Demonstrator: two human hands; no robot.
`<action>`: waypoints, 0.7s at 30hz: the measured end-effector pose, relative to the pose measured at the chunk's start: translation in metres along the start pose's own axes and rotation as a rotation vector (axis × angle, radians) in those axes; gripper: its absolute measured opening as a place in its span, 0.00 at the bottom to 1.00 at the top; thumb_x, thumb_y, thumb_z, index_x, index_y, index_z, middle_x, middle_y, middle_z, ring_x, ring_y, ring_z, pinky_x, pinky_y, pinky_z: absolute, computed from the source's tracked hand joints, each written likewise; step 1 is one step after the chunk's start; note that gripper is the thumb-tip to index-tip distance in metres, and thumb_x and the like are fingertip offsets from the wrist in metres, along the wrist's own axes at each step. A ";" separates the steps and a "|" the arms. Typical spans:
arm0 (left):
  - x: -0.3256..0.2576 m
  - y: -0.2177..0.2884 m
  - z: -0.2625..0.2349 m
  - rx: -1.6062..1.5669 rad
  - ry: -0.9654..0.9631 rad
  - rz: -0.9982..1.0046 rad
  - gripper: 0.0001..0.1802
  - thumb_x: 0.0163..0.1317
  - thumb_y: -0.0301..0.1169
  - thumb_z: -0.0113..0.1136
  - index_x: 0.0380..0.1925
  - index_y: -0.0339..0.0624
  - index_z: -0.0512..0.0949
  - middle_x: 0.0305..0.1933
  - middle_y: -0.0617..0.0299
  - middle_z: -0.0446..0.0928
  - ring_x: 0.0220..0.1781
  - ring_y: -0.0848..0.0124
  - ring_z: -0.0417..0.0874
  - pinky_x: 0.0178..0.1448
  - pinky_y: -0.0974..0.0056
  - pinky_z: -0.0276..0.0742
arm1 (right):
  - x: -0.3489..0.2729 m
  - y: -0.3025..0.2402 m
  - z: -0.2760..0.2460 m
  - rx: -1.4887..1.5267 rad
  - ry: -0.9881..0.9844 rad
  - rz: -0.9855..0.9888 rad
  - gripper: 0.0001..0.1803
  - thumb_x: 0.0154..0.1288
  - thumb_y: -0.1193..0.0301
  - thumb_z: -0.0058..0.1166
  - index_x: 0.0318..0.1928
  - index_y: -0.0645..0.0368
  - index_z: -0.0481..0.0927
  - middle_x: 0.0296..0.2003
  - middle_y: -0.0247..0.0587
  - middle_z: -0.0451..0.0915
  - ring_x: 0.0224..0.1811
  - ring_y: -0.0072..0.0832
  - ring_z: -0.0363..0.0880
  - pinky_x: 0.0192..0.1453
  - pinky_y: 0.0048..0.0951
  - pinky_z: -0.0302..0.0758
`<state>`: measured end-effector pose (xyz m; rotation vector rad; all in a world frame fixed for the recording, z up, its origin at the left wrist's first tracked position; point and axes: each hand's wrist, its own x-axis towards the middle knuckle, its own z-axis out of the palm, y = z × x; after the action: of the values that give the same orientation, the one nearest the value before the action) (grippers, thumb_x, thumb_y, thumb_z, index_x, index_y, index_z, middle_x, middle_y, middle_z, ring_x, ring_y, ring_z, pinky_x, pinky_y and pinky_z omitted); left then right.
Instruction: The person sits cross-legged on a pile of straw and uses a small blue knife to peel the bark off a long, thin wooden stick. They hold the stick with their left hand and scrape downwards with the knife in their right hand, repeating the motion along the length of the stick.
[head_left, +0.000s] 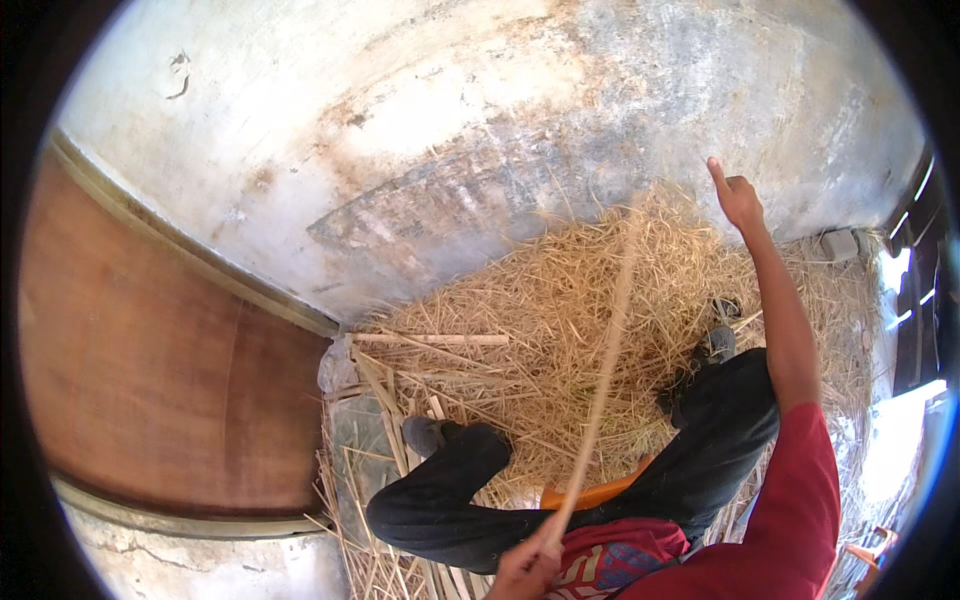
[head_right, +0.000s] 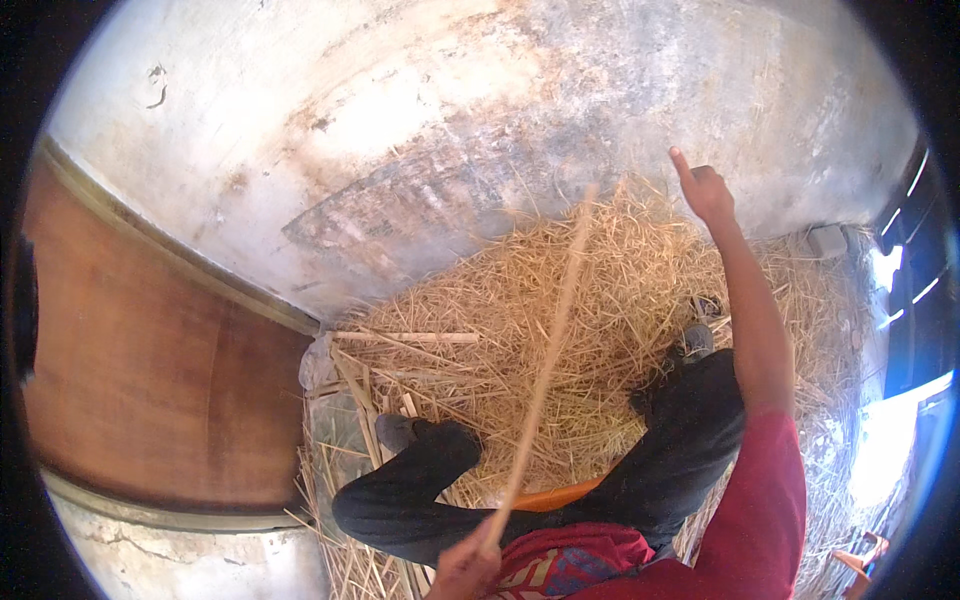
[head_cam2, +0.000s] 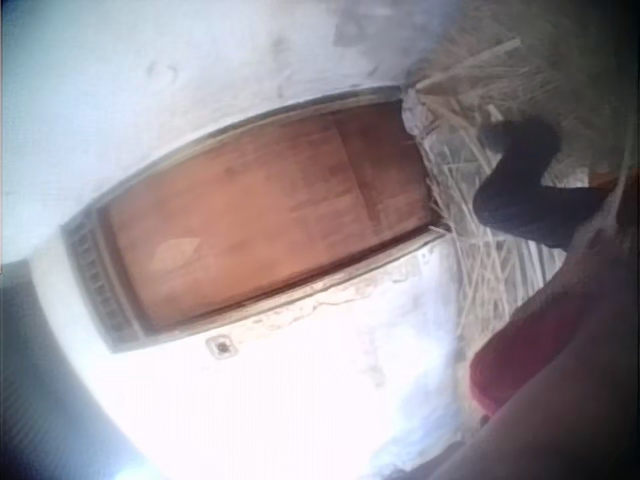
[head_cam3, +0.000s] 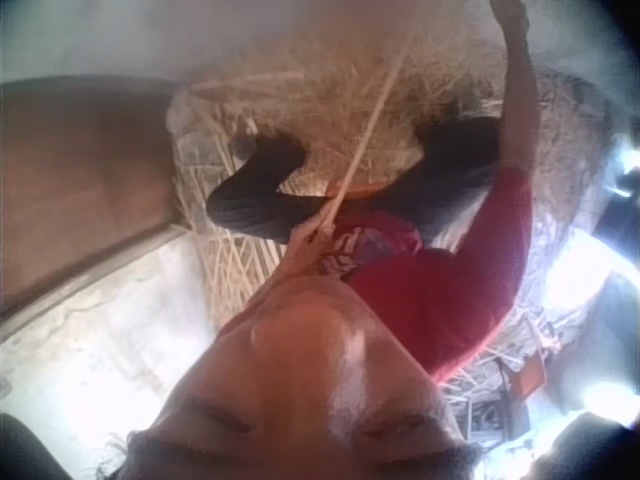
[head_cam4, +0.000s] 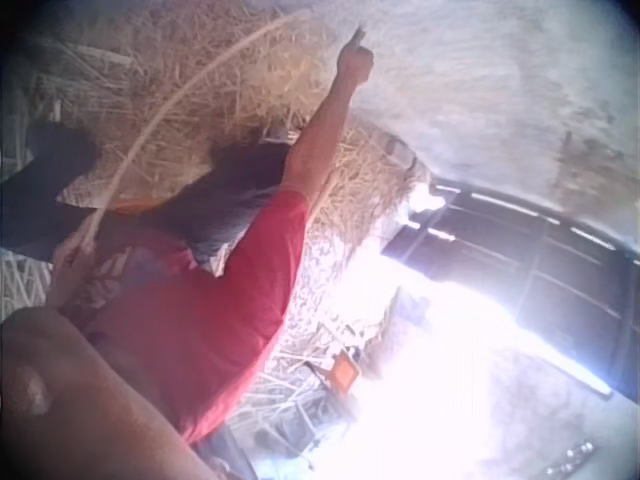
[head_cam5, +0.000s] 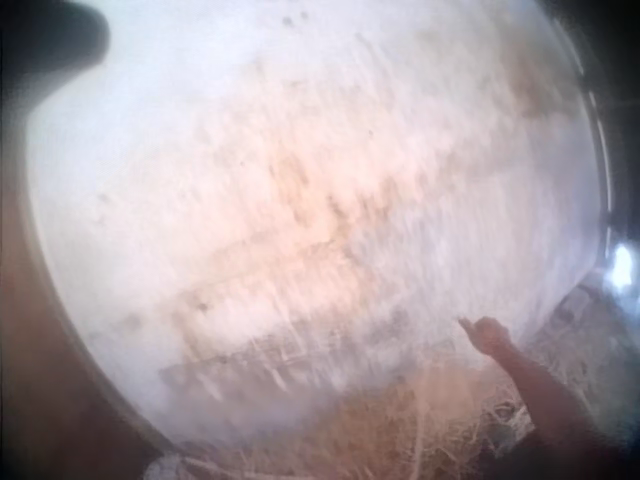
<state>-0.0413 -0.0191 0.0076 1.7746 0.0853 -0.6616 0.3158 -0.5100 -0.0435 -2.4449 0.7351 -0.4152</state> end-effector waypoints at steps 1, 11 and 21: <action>0.010 0.005 -0.010 -0.251 0.069 -0.178 0.29 0.69 0.33 0.49 0.66 0.34 0.58 0.23 0.67 0.69 0.22 0.81 0.67 0.27 0.77 0.60 | -0.012 -0.016 0.001 0.012 -0.102 -0.026 0.50 0.57 0.26 0.29 0.18 0.65 0.77 0.18 0.50 0.76 0.27 0.38 0.78 0.36 0.43 0.73; 0.075 0.044 -0.023 -0.794 -0.100 0.125 0.24 0.73 0.34 0.39 0.65 0.36 0.59 0.17 0.69 0.60 0.13 0.82 0.56 0.24 0.77 0.57 | -0.254 -0.151 0.007 -0.080 -0.531 -1.080 0.40 0.48 0.27 0.46 0.21 0.55 0.81 0.12 0.42 0.74 0.16 0.38 0.77 0.21 0.39 0.71; 0.070 0.050 -0.022 -0.776 -0.082 0.116 0.24 0.73 0.34 0.39 0.66 0.36 0.58 0.17 0.70 0.57 0.15 0.82 0.54 0.24 0.76 0.56 | -0.242 -0.159 0.014 -0.221 -0.656 -0.933 0.42 0.50 0.24 0.38 0.27 0.51 0.83 0.19 0.43 0.78 0.23 0.38 0.80 0.26 0.39 0.73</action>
<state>0.0456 -0.0346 0.0215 0.9964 0.1575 -0.5183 0.1934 -0.2521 0.0062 -2.7477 -0.6924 0.1740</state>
